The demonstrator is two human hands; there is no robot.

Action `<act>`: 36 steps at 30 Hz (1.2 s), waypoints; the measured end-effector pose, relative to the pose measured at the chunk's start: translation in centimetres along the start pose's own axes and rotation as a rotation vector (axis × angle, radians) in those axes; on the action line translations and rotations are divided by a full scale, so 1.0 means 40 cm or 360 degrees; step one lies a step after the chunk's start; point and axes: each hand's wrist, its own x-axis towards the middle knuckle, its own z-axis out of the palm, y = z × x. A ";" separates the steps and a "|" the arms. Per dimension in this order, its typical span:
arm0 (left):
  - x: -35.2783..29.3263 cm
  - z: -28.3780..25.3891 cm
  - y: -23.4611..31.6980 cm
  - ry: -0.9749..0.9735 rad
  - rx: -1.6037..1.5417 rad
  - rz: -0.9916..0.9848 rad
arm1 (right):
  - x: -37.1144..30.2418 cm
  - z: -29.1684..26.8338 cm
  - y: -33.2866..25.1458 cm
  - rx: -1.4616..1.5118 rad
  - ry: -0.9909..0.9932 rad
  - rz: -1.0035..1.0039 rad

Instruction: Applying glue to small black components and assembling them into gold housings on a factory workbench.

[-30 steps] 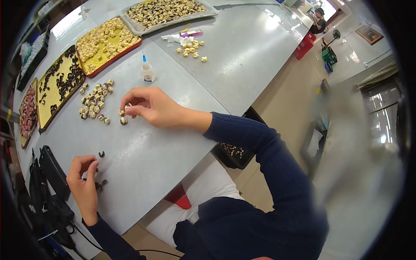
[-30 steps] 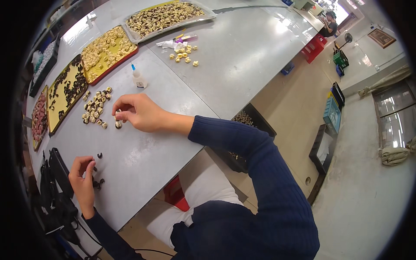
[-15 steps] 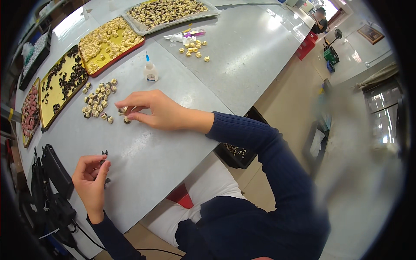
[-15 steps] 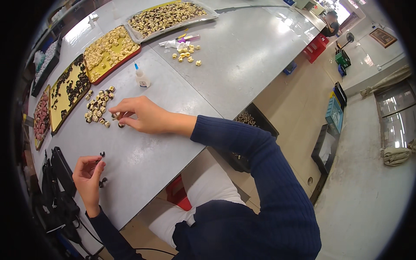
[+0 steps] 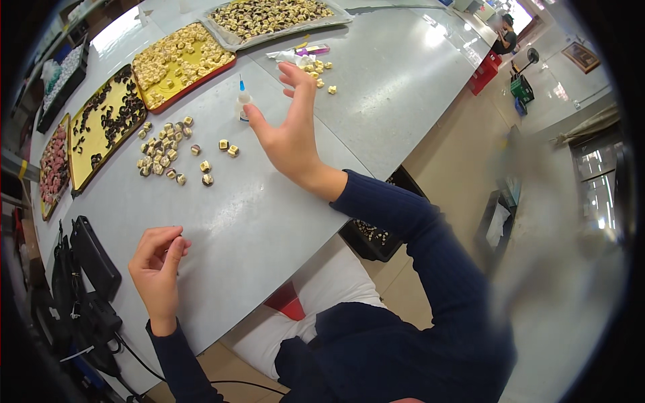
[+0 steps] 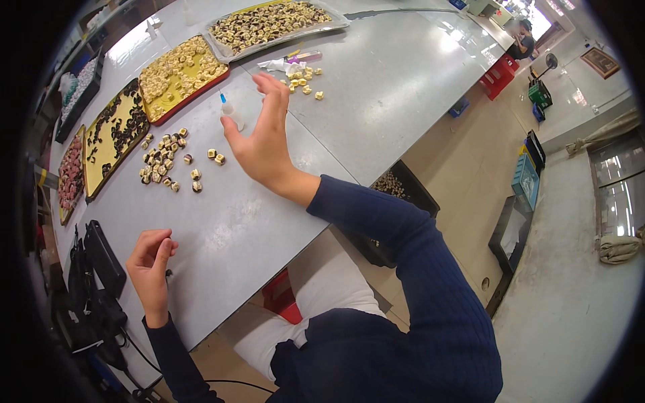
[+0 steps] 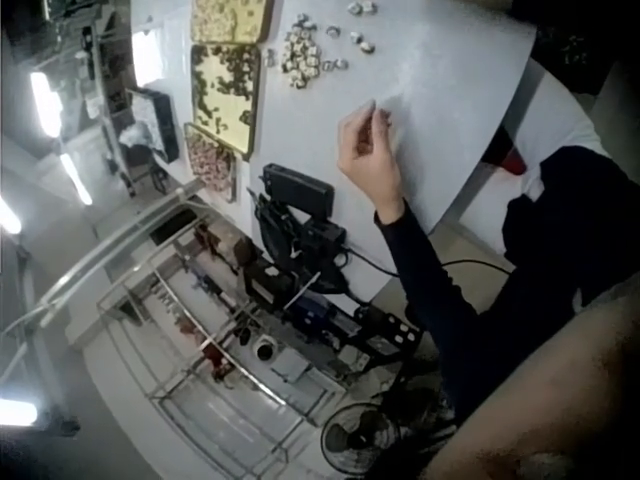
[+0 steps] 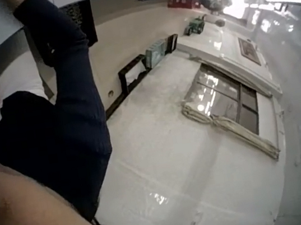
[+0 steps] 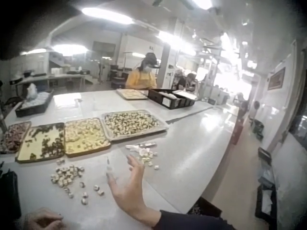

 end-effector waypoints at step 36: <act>-0.022 0.065 -0.002 -0.0484 -0.1088 -0.0580 | -0.010 -0.029 -0.074 0.2080 -0.1427 0.1238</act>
